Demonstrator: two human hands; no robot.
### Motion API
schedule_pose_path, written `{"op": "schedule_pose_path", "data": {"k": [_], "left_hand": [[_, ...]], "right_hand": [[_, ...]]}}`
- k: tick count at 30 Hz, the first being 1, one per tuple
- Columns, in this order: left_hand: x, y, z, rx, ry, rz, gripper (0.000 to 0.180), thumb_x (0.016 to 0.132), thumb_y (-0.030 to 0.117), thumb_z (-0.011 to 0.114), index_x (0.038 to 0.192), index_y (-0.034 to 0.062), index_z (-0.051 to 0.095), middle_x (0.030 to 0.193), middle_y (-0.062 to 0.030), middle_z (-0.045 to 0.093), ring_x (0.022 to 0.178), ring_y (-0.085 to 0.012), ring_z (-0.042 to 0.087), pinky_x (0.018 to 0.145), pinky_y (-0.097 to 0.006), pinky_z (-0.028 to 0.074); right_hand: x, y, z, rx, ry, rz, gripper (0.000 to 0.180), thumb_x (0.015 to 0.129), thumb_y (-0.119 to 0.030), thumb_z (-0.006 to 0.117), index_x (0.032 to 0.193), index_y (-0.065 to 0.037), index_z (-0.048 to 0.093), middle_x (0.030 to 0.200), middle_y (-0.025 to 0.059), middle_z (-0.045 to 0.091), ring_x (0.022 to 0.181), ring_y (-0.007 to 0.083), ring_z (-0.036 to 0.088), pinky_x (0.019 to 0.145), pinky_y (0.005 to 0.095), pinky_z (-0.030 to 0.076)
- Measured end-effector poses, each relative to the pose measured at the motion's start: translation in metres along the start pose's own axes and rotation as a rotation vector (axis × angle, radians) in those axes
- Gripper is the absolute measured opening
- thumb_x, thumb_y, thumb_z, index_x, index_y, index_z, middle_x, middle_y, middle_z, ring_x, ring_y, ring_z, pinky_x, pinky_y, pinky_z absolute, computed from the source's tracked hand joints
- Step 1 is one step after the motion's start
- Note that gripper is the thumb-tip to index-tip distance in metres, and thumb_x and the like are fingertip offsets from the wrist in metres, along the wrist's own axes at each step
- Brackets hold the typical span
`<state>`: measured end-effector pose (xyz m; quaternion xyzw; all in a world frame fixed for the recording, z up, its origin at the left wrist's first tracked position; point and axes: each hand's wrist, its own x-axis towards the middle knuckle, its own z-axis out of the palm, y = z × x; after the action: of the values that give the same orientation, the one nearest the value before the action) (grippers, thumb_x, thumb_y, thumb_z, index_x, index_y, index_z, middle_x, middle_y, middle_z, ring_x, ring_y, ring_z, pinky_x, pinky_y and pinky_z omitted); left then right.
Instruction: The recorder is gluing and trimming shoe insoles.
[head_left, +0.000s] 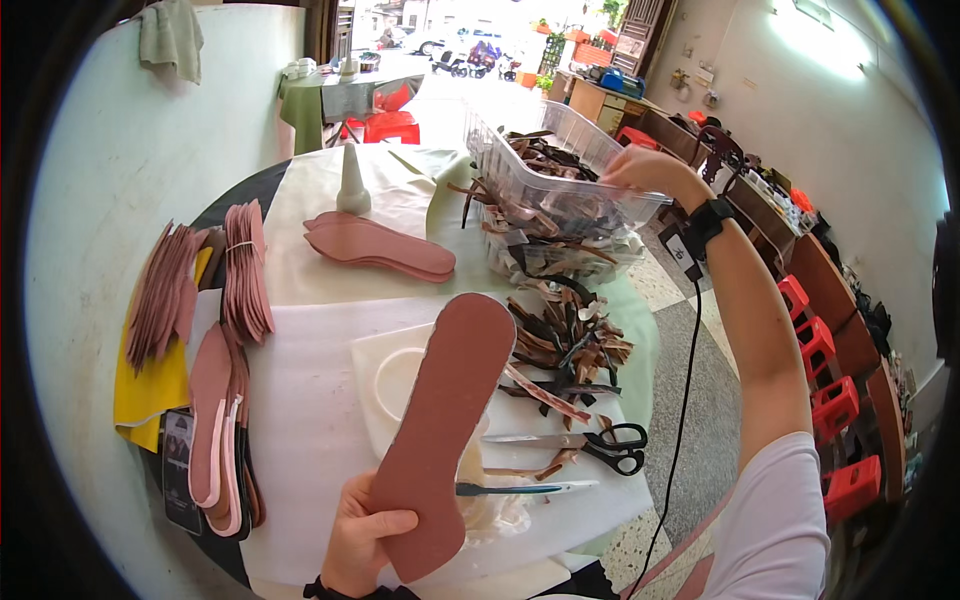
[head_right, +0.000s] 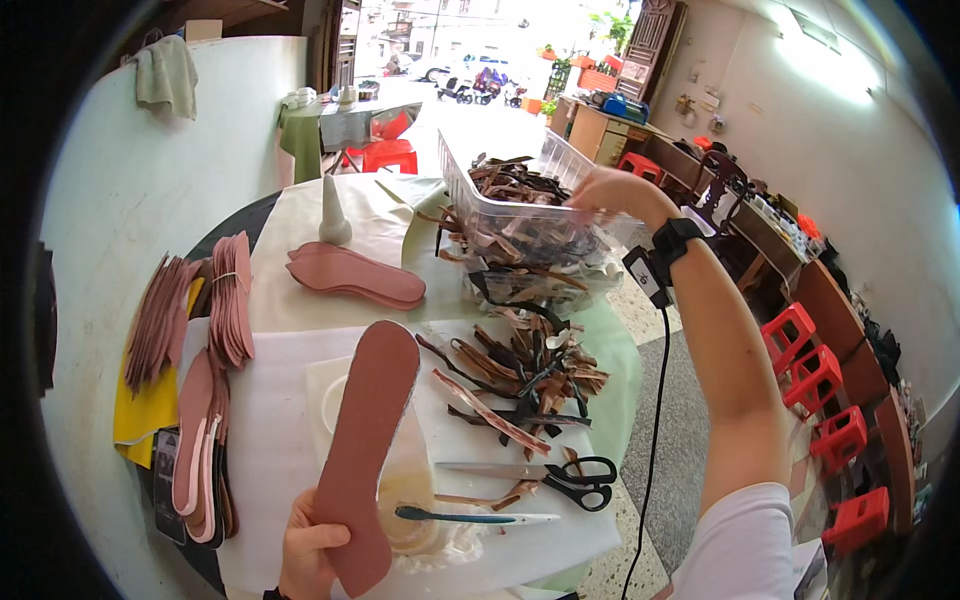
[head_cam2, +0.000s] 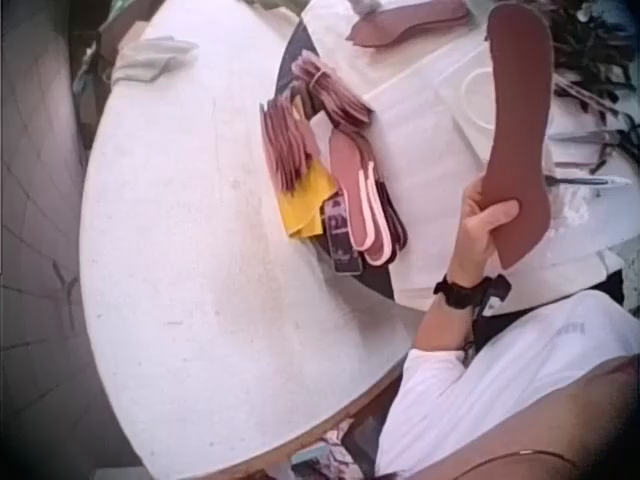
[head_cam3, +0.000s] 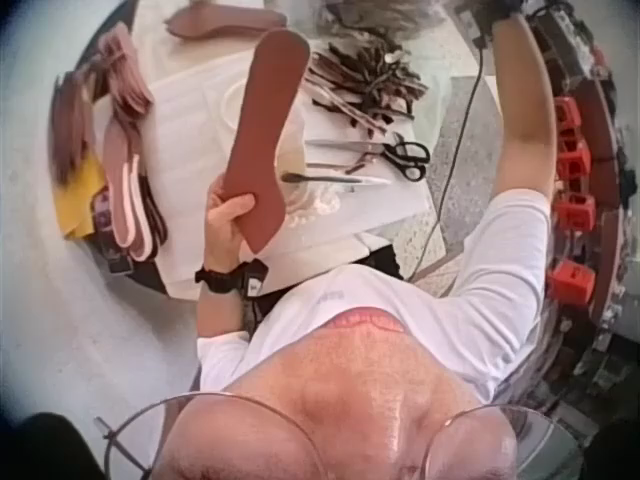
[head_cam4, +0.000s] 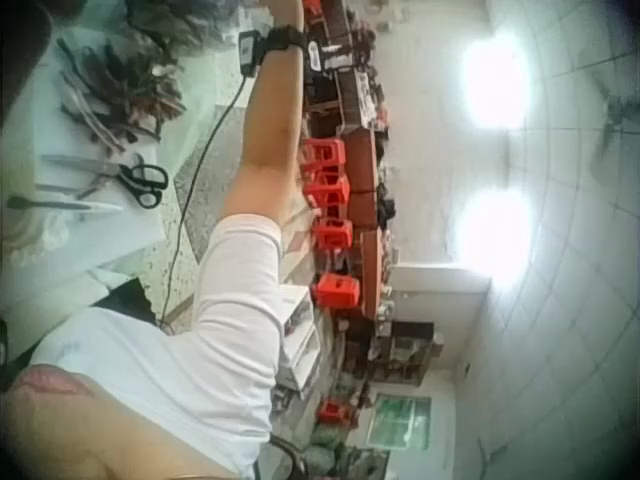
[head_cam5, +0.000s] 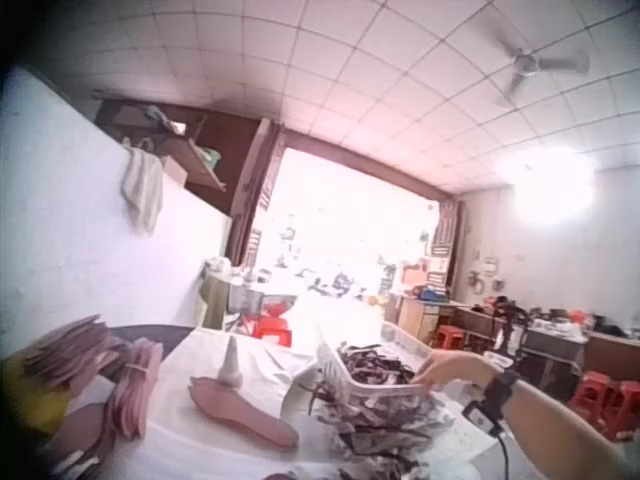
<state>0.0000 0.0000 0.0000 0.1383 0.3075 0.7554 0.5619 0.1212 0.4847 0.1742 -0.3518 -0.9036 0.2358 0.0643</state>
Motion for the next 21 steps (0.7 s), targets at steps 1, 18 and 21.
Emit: {"op": "schedule_pose_path", "data": {"k": [1,18,21], "left_hand": [[0.0,-0.001,-0.001,-0.011,-0.002,-0.028,0.037,0.068,-0.003,0.062,0.105,-0.0055,0.059,0.097,-0.0134,0.065,0.086,-0.0192,0.062,0.078,-0.031,0.049],[0.001,0.003,0.002,0.027,0.036,-0.1,0.036,0.069,-0.003,0.062,0.105,-0.0056,0.058,0.096,-0.0126,0.065,0.085,-0.0178,0.062,0.078,-0.03,0.049],[0.001,0.003,0.001,0.031,0.04,-0.081,0.036,0.069,-0.003,0.062,0.105,-0.0055,0.058,0.096,-0.0127,0.065,0.086,-0.0181,0.062,0.079,-0.03,0.049]], "right_hand": [[0.0,0.0,0.003,-0.075,-0.083,0.075,0.025,0.082,-0.032,0.061,0.085,-0.008,0.071,0.075,0.0043,0.066,0.071,0.0126,0.061,0.063,0.0283,0.051],[0.012,-0.011,0.014,-0.277,-0.47,0.272,0.051,0.087,-0.052,0.048,0.099,-0.008,0.069,0.094,0.0045,0.068,0.083,0.0169,0.064,0.076,0.036,0.05],[0.016,-0.017,0.019,-0.336,-0.515,0.33,0.048,0.087,-0.05,0.05,0.1,-0.008,0.068,0.098,0.0046,0.067,0.083,0.0169,0.063,0.08,0.0376,0.049]]}}
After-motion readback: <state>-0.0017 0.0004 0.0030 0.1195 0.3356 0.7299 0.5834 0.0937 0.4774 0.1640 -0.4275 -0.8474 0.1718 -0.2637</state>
